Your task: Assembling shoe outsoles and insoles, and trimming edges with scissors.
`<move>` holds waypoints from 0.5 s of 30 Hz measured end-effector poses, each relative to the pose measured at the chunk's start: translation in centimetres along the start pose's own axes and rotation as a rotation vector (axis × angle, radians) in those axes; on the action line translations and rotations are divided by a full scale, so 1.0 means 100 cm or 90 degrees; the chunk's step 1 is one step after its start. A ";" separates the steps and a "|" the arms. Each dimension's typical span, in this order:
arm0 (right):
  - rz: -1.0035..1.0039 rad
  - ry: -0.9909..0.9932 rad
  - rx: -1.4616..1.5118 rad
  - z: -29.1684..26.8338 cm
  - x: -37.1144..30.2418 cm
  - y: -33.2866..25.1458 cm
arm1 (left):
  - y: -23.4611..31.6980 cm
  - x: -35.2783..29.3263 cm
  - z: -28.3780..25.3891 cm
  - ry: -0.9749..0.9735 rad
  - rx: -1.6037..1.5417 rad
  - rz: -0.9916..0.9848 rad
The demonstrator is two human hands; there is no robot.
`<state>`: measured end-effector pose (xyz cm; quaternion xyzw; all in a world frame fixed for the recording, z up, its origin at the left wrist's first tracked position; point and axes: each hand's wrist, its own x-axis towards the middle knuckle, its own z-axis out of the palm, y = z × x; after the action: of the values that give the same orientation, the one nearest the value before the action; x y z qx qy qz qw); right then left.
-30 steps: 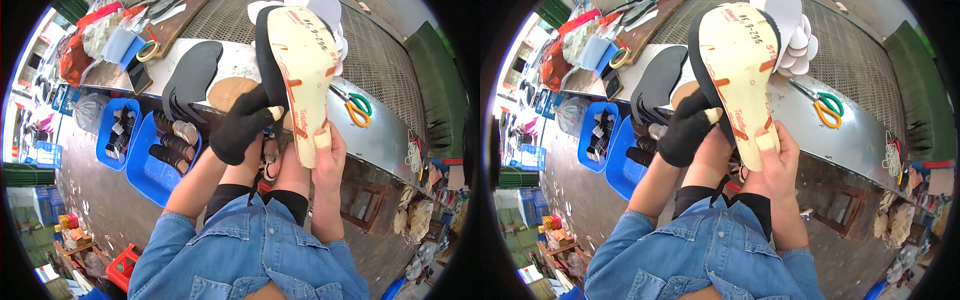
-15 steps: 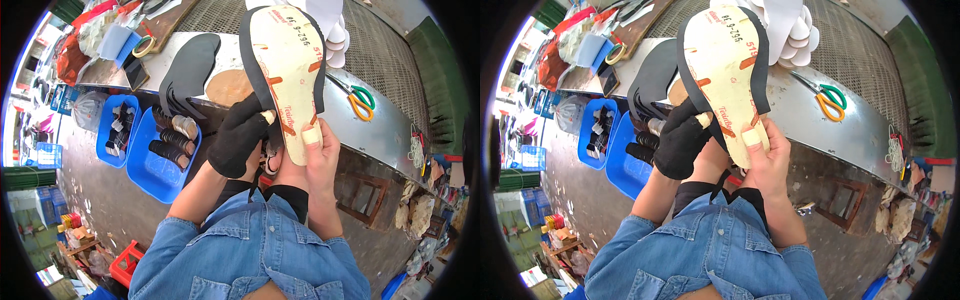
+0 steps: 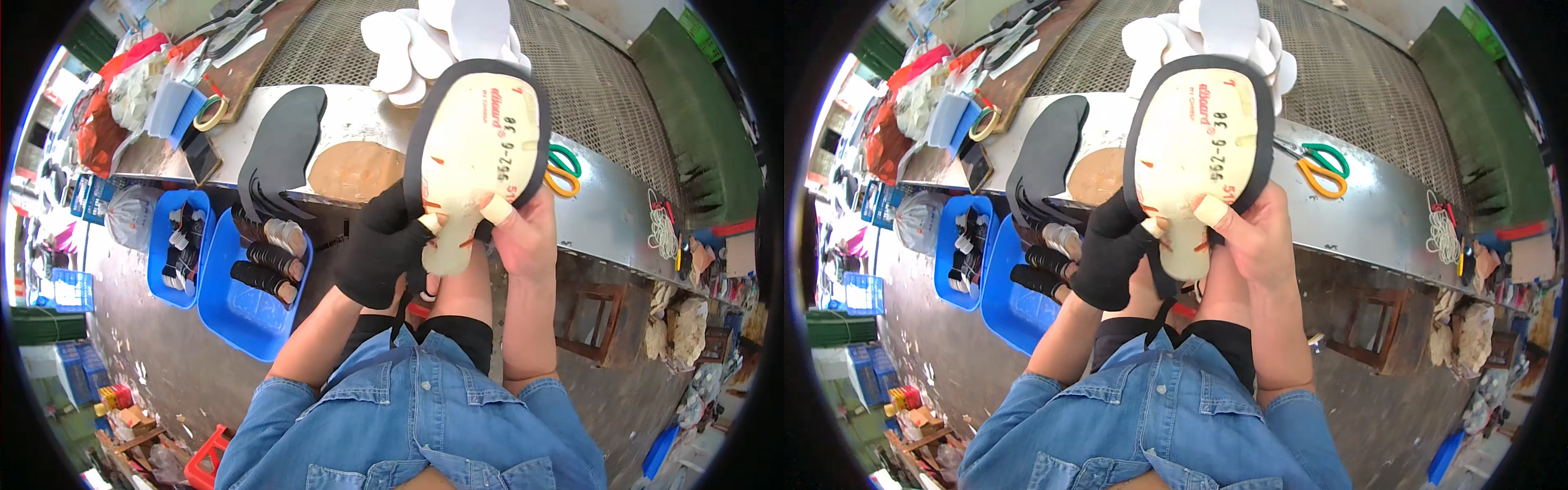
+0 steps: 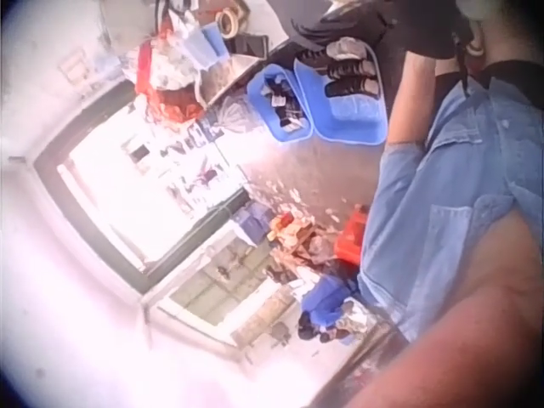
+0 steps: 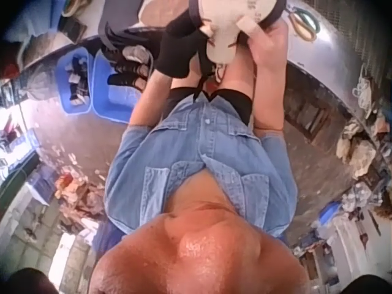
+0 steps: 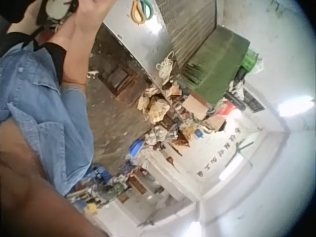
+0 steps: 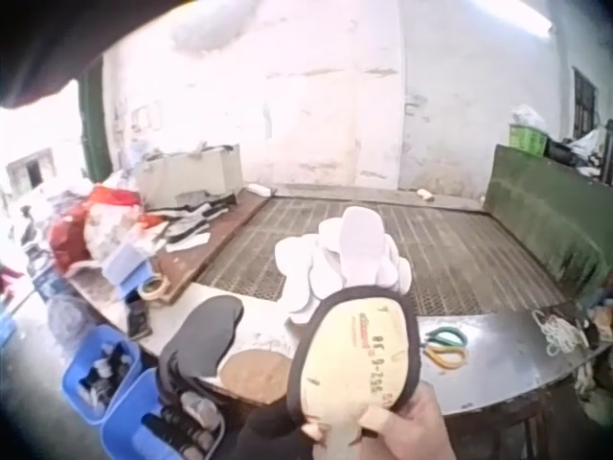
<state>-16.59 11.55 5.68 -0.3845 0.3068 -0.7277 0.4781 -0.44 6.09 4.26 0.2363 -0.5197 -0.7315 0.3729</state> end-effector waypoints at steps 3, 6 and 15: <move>0.004 0.039 -0.123 0.000 -0.005 0.002 | -0.007 0.000 -0.003 0.030 0.044 0.024; 0.018 0.026 -0.161 -0.010 -0.008 0.004 | -0.001 0.003 -0.005 0.020 0.133 0.022; 0.116 -0.023 -0.170 -0.019 -0.019 0.018 | 0.041 0.043 -0.022 -0.076 -0.292 -0.047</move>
<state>-16.93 12.82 2.78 -0.4278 0.4257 -0.6271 0.4924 -0.26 0.65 7.47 0.1209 -0.3516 -0.8563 0.3583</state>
